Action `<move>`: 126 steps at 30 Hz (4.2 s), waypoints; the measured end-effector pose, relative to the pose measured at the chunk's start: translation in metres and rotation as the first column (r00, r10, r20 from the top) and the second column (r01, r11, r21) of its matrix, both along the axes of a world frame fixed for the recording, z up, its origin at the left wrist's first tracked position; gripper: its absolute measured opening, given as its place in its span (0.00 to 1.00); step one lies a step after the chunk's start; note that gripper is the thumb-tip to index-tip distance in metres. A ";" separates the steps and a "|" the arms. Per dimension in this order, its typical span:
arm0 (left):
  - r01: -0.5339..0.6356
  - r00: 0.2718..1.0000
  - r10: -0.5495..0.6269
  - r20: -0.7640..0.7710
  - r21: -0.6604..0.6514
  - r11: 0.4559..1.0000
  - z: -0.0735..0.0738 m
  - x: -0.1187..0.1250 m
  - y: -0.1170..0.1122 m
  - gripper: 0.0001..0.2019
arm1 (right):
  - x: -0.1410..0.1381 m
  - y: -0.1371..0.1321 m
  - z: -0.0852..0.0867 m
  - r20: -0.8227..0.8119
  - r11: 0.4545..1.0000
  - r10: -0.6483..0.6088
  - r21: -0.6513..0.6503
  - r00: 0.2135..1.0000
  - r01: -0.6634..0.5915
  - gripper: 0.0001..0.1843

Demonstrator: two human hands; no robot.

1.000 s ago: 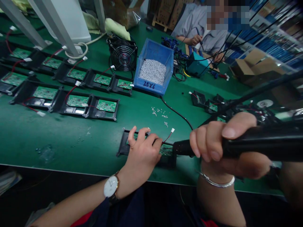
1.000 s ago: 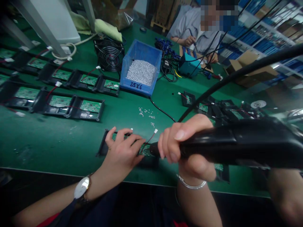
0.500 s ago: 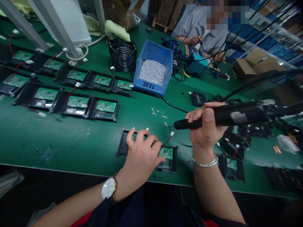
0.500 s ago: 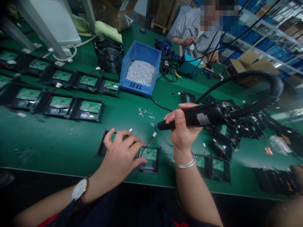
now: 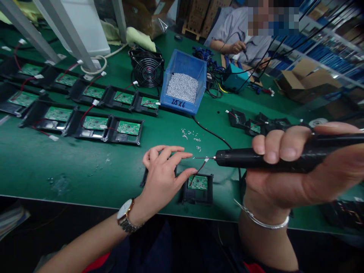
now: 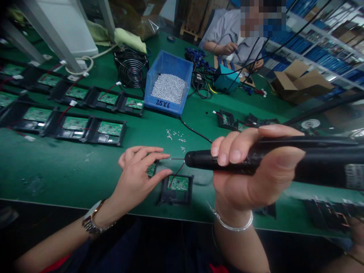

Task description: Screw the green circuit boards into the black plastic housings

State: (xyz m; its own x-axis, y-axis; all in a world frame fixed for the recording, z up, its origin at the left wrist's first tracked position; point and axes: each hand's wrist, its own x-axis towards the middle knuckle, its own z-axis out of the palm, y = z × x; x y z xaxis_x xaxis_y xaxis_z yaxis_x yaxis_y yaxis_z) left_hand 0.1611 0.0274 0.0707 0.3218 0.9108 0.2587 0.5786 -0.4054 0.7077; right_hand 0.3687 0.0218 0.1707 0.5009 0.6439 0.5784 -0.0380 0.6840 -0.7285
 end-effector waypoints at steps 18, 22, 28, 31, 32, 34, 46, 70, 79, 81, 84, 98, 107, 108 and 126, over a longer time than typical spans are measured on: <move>0.100 0.990 -0.116 0.082 0.174 0.980 0.004 0.000 -0.002 0.05 | 0.001 -0.032 0.014 -0.067 0.987 0.115 -0.105 0.991 -0.121 0.09; 0.138 0.989 -0.146 0.015 0.247 0.959 -0.003 0.006 -0.007 0.02 | 0.000 -0.041 0.010 -0.005 0.985 0.145 -0.089 0.989 -0.145 0.07; 0.277 0.950 -0.245 -0.192 0.160 0.947 -0.010 0.003 -0.021 0.61 | 0.018 -0.063 -0.007 0.124 0.987 0.113 -0.127 0.986 -0.097 0.13; 0.319 0.920 -0.275 -0.279 0.123 0.940 -0.011 0.000 -0.026 0.57 | 0.020 -0.070 -0.015 0.166 0.985 0.104 -0.154 0.981 -0.078 0.12; 0.326 0.914 -0.281 -0.295 0.118 0.938 -0.011 -0.001 -0.026 0.55 | 0.018 -0.071 -0.017 0.163 0.984 0.099 -0.165 0.982 -0.072 0.12; 0.330 0.906 -0.282 -0.315 0.111 0.937 -0.012 -0.001 -0.027 0.50 | 0.015 -0.073 -0.021 0.142 0.981 0.067 -0.192 0.988 -0.039 0.12; 0.321 0.902 -0.268 -0.339 0.109 0.941 -0.013 0.000 -0.026 0.41 | 0.011 -0.070 -0.032 0.130 0.981 0.081 -0.187 0.988 -0.056 0.12; 0.297 0.913 -0.249 -0.323 0.107 0.949 -0.013 0.004 -0.028 0.46 | 0.037 -0.057 -0.021 0.247 0.923 0.375 -0.186 0.893 -0.337 0.15; 0.199 0.923 -0.124 -0.365 0.175 0.964 -0.004 -0.039 -0.005 0.66 | 0.010 0.031 -0.054 0.140 0.990 -0.139 0.012 0.980 0.139 0.17; 0.172 0.910 -0.083 -0.407 0.188 0.967 -0.004 -0.058 0.002 0.64 | 0.010 0.037 -0.062 0.152 0.988 -0.146 -0.019 0.978 0.150 0.17; 0.137 0.897 -0.043 -0.440 0.183 0.974 -0.009 -0.080 0.008 0.61 | 0.010 0.037 -0.067 0.168 0.987 -0.137 -0.057 0.976 0.148 0.16; 0.151 0.938 -0.108 -0.329 0.108 0.983 -0.024 -0.083 -0.003 0.52 | -0.003 0.035 -0.050 0.169 0.993 -0.107 -0.030 0.980 0.113 0.17; 0.034 0.999 -0.036 -0.026 -0.053 0.998 -0.012 -0.057 0.005 0.24 | -0.041 0.016 -0.005 0.134 0.999 0.002 0.038 0.991 -0.007 0.17; 0.024 1.000 -0.025 -0.011 -0.069 0.997 -0.009 -0.054 0.007 0.21 | -0.047 0.014 -0.004 0.114 0.999 0.009 0.034 0.993 -0.013 0.17; 0.029 0.976 0.002 0.219 -0.139 0.990 -0.002 -0.057 0.017 0.04 | -0.056 -0.003 0.006 -0.023 0.992 0.103 -0.073 0.994 -0.104 0.13</move>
State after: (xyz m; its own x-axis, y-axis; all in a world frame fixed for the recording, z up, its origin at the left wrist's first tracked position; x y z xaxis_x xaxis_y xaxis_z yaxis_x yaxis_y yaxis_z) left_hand 0.1040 0.0447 0.0682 0.2843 0.9389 0.1941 0.3991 -0.3000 0.8664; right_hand 0.3126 0.0191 0.1769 0.4398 0.7336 0.5180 -0.1203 0.6197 -0.7755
